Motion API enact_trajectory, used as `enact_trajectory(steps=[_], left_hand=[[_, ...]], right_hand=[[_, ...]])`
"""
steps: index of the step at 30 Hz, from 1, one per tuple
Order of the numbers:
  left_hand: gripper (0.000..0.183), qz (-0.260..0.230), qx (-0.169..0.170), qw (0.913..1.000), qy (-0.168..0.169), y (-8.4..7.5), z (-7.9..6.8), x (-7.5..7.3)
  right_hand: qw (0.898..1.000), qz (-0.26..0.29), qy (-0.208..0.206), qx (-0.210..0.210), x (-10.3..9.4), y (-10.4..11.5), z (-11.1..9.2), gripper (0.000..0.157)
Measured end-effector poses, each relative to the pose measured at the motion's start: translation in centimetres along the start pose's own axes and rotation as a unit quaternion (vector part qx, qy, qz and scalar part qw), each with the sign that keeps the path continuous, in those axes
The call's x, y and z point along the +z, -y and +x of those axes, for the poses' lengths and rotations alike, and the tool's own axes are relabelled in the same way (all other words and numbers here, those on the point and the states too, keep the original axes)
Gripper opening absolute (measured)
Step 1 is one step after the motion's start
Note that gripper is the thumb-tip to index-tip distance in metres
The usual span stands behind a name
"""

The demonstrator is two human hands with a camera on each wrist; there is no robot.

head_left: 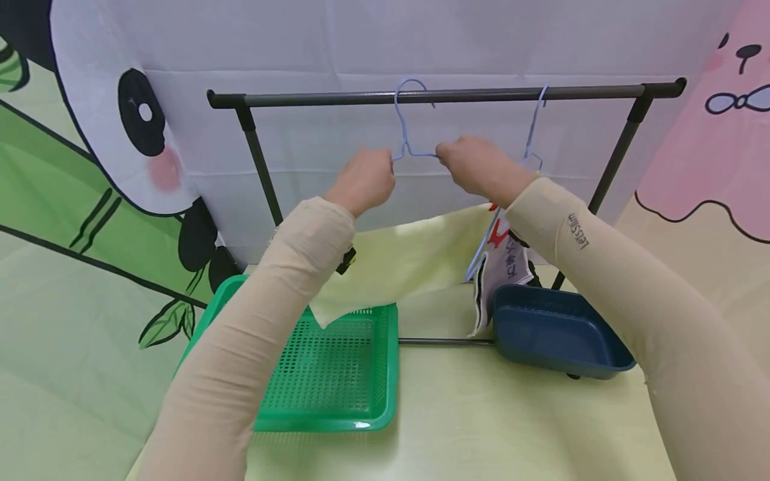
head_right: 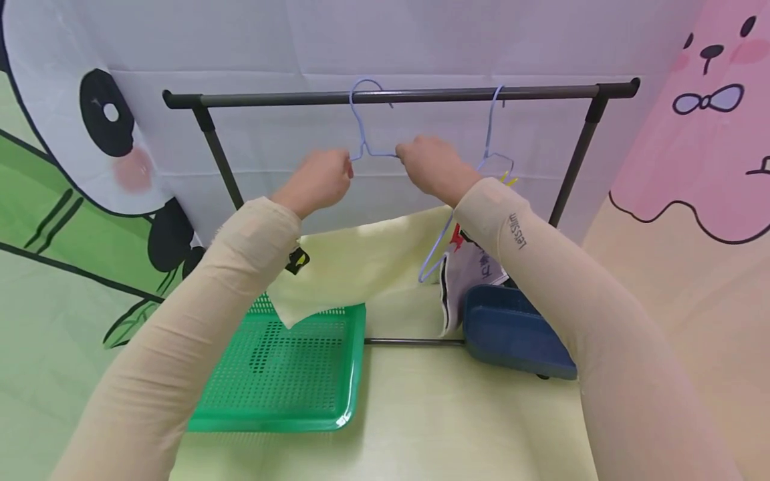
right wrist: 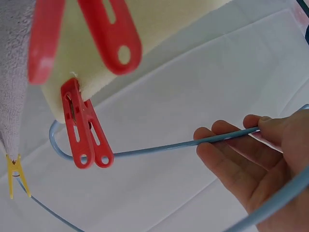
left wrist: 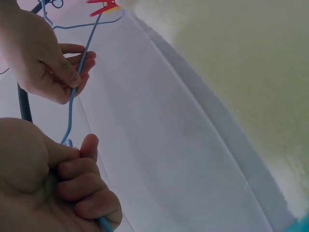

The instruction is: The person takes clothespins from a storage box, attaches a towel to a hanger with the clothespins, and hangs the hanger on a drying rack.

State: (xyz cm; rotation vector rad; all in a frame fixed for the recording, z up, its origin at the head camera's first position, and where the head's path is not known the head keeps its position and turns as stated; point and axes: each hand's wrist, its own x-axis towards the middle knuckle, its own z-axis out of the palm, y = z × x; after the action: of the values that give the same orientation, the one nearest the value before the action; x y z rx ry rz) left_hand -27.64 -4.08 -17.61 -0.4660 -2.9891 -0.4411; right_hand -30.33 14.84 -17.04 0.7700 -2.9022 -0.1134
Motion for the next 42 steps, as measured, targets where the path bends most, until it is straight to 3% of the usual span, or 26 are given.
enact_trajectory(steps=[8, 23, 31, 37, 42], left_hand=[[0.024, -0.010, -0.007, 0.9998, 0.016, 0.1, 0.2, 0.4], [0.022, 0.001, 0.002, 1.0000, 0.008, 0.3, 0.1, 1.2], [0.022, -0.012, 0.011, 0.9996, 0.023, 0.6, -0.3, 1.1], [0.025, -0.015, 0.026, 0.9993, 0.021, 1.0, -0.8, 0.8], [0.027, -0.021, 0.030, 0.9985, 0.040, 1.4, -1.0, 0.5]], right_hand=[[1.000, -0.009, 0.016, -0.005, 0.2, 0.0, 0.2, 0.023], [1.000, -0.008, 0.003, -0.024, 0.8, -0.4, 0.3, 0.021], [1.000, 0.003, 0.004, -0.027, 0.8, -0.3, 0.2, 0.024], [0.999, 0.009, 0.030, -0.015, 1.0, -0.3, 0.2, 0.028], [0.999, 0.009, 0.041, -0.007, 1.1, -0.3, 0.3, 0.035]])
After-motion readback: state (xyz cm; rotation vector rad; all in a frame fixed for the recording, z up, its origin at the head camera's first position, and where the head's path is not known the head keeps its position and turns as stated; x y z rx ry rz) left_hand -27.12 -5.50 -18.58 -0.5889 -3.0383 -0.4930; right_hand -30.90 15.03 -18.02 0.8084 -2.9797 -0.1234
